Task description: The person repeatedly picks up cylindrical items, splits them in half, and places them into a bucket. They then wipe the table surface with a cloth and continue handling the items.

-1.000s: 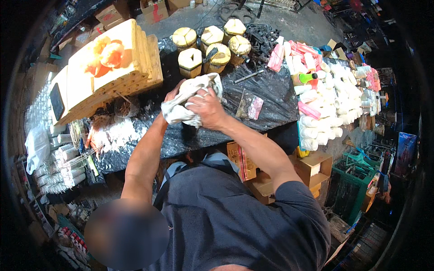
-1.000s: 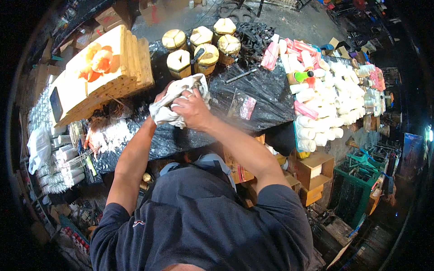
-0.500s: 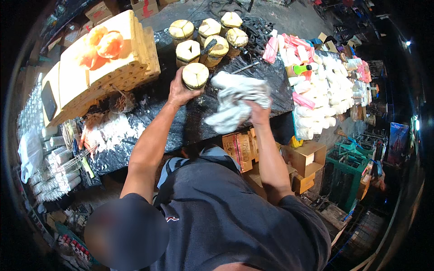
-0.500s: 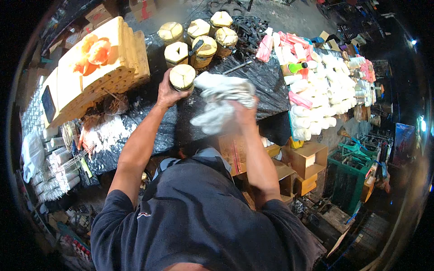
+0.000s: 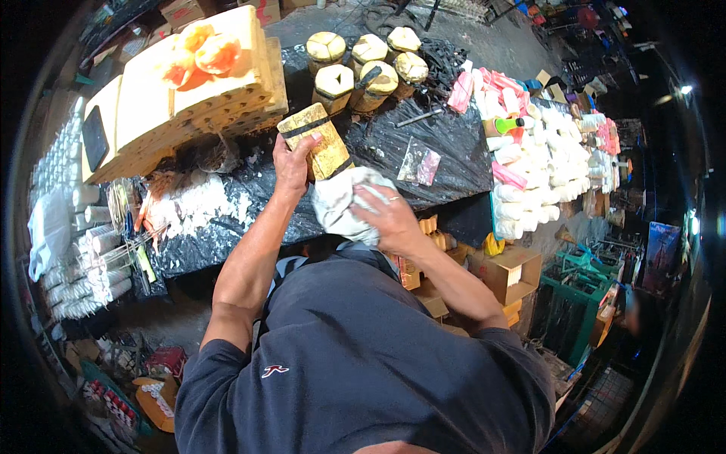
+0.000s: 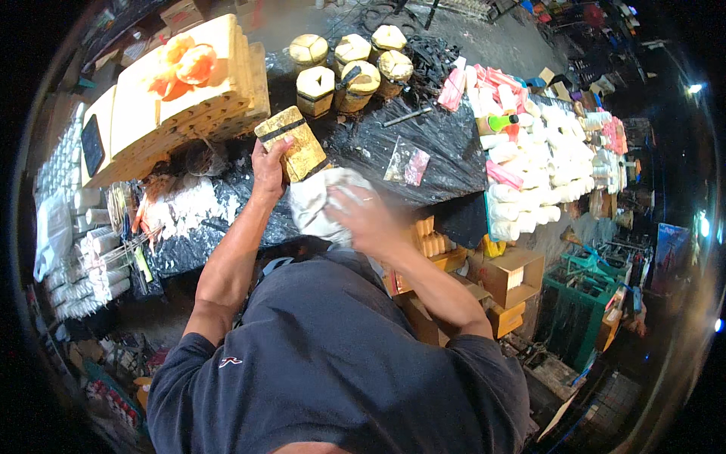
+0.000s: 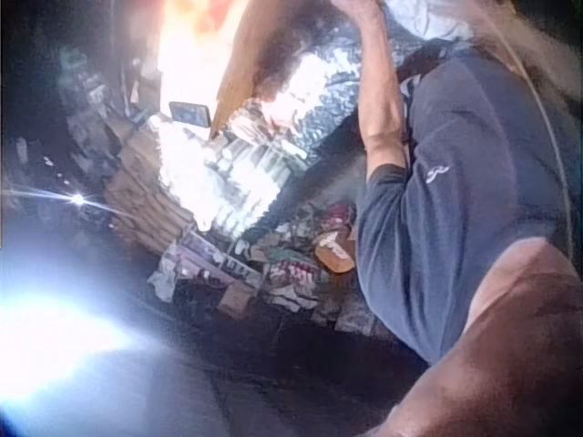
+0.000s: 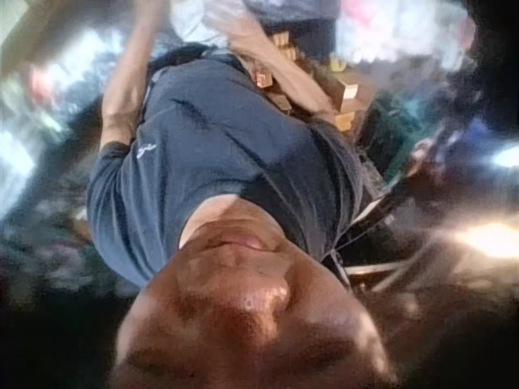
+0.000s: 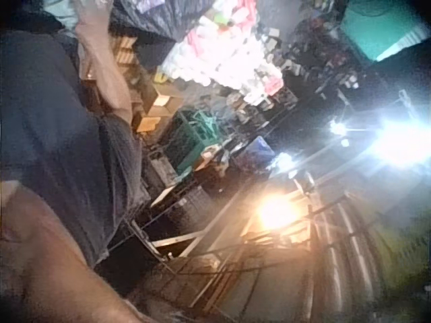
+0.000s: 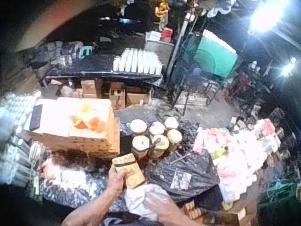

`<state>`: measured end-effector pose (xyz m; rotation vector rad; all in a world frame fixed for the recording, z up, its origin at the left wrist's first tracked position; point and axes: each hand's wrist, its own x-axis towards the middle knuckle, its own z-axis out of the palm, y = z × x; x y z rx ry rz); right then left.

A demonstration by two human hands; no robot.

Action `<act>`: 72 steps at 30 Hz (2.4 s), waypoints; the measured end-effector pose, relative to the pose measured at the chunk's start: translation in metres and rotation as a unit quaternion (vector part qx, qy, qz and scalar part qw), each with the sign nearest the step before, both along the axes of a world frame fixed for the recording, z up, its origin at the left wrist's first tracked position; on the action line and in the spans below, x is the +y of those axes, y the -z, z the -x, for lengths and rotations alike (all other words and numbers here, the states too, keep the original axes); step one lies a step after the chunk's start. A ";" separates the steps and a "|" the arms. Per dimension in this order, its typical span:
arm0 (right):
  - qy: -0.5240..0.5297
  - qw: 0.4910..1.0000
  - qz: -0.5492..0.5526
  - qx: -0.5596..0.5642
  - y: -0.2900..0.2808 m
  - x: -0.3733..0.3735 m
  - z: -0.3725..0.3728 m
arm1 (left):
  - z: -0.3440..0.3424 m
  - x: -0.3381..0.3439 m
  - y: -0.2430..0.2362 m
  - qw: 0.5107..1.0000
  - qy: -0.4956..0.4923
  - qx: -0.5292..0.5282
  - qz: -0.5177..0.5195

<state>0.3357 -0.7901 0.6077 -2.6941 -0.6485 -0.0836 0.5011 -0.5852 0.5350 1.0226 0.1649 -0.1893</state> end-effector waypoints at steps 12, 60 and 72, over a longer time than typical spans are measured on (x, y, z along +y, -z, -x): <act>0.173 0.606 -0.742 0.228 -0.007 0.010 -0.065 | 0.002 0.005 -0.078 0.971 0.234 -0.043 -0.009; 0.230 0.948 -0.194 0.105 0.051 -0.063 -0.060 | 0.021 -0.039 -0.167 0.838 0.126 0.233 0.478; 0.233 0.962 -0.105 -0.091 0.053 -0.087 -0.040 | 0.024 -0.034 -0.173 0.838 0.161 0.162 0.495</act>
